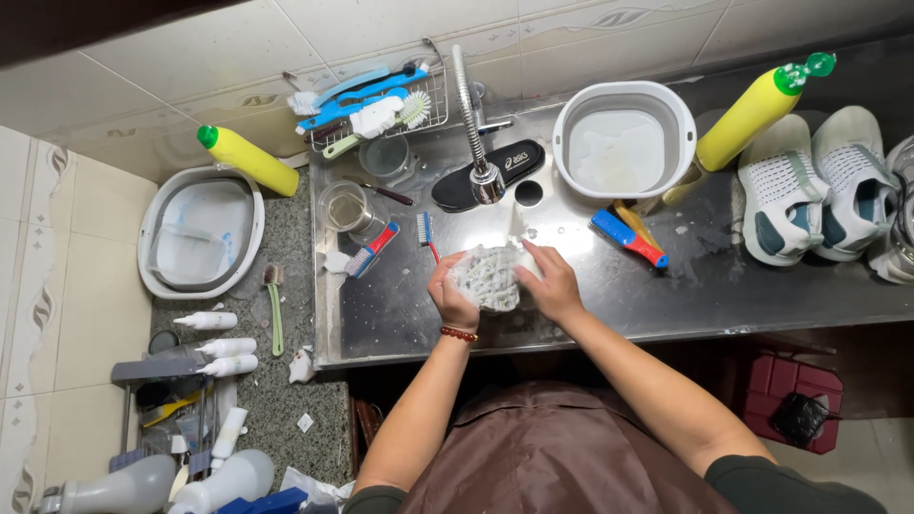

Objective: Manually wash a sneaker using soap and a brush at a sink.

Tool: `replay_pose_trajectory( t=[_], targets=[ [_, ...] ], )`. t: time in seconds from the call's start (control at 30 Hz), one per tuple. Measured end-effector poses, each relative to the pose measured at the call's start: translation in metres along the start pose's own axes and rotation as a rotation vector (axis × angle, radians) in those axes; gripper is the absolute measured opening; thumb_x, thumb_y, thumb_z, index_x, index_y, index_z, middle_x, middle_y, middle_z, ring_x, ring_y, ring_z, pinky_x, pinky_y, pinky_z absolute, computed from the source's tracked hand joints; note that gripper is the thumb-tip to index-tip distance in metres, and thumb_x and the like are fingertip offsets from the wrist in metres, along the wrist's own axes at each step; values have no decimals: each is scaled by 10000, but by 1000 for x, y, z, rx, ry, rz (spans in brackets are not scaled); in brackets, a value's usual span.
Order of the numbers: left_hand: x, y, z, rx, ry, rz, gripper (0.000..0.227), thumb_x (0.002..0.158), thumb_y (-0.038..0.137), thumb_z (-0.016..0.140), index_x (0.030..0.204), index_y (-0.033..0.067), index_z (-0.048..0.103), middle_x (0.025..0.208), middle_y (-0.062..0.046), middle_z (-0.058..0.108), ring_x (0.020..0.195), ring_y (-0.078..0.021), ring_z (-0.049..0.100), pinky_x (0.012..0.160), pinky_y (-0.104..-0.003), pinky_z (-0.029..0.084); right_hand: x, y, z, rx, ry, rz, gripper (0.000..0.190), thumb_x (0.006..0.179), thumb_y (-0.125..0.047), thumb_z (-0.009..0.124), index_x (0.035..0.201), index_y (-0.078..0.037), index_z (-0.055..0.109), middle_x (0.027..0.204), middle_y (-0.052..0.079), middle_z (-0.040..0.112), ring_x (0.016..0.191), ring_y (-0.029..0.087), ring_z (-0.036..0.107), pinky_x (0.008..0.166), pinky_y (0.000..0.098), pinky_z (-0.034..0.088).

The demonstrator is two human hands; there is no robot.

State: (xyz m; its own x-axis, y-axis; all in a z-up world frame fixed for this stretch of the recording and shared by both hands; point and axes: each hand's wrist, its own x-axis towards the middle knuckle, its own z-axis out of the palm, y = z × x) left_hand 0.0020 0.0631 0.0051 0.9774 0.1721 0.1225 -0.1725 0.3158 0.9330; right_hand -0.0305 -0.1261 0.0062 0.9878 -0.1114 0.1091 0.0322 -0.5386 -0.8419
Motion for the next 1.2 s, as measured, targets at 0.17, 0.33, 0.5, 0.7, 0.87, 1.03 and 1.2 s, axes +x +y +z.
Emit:
replay_pose_trajectory(
  t=[0.17, 0.33, 0.5, 0.7, 0.87, 1.03, 1.2],
  targets=[
    [19, 10, -38, -69, 98, -68, 351, 984, 130, 374, 966, -101, 637, 1016, -253, 721, 936, -305, 697, 907, -393, 555, -3, -3, 5, 137, 18, -241, 544, 943, -315, 681, 1414, -57, 594, 1180, 165, 641, 1060, 329, 635, 911, 386, 507],
    [17, 11, -49, -228, 165, -124, 326, 984, 157, 361, 911, -69, 584, 1016, -310, 726, 931, -353, 722, 902, -434, 584, 3, -26, 8, -131, -38, -192, 574, 887, -325, 736, 1398, -88, 625, 1106, 147, 657, 1042, 329, 638, 916, 397, 505],
    [14, 30, -17, -183, 105, -99, 351, 908, 178, 386, 968, -83, 613, 1050, -308, 732, 987, -382, 718, 944, -439, 567, -2, -30, 11, 168, 51, -392, 534, 905, -225, 735, 1387, -39, 598, 1246, 186, 644, 1118, 318, 648, 951, 377, 519],
    [10, 22, 34, 14, -49, -75, 523, 932, 275, 328, 1116, -86, 659, 1084, -203, 724, 1012, -288, 693, 943, -377, 545, 9, -100, -34, 192, 58, -337, 566, 898, -233, 739, 1401, -15, 598, 1132, 137, 639, 876, 247, 595, 792, 334, 518],
    [26, -7, 44, 9, -99, 3, 523, 971, 302, 286, 1057, -70, 643, 975, -162, 713, 920, -258, 685, 876, -353, 554, -7, -78, -34, 149, 71, -415, 574, 850, -284, 784, 1344, -37, 629, 1116, 129, 648, 717, 188, 537, 652, 308, 491],
    [30, -5, 71, -59, -13, -55, 451, 955, 252, 259, 1084, -21, 595, 956, -130, 676, 886, -238, 662, 837, -337, 557, 1, -77, -37, -1, 265, -493, 578, 877, -341, 788, 1356, -66, 620, 1107, 106, 616, 836, 186, 583, 723, 301, 511],
    [32, -10, 65, -121, -75, -115, 363, 975, 214, 281, 1106, 24, 560, 961, -108, 597, 848, -224, 581, 801, -344, 512, 1, -51, -32, 35, 245, -374, 524, 861, -301, 783, 1277, -9, 653, 1075, 149, 650, 676, 216, 547, 617, 324, 483]
  ],
)
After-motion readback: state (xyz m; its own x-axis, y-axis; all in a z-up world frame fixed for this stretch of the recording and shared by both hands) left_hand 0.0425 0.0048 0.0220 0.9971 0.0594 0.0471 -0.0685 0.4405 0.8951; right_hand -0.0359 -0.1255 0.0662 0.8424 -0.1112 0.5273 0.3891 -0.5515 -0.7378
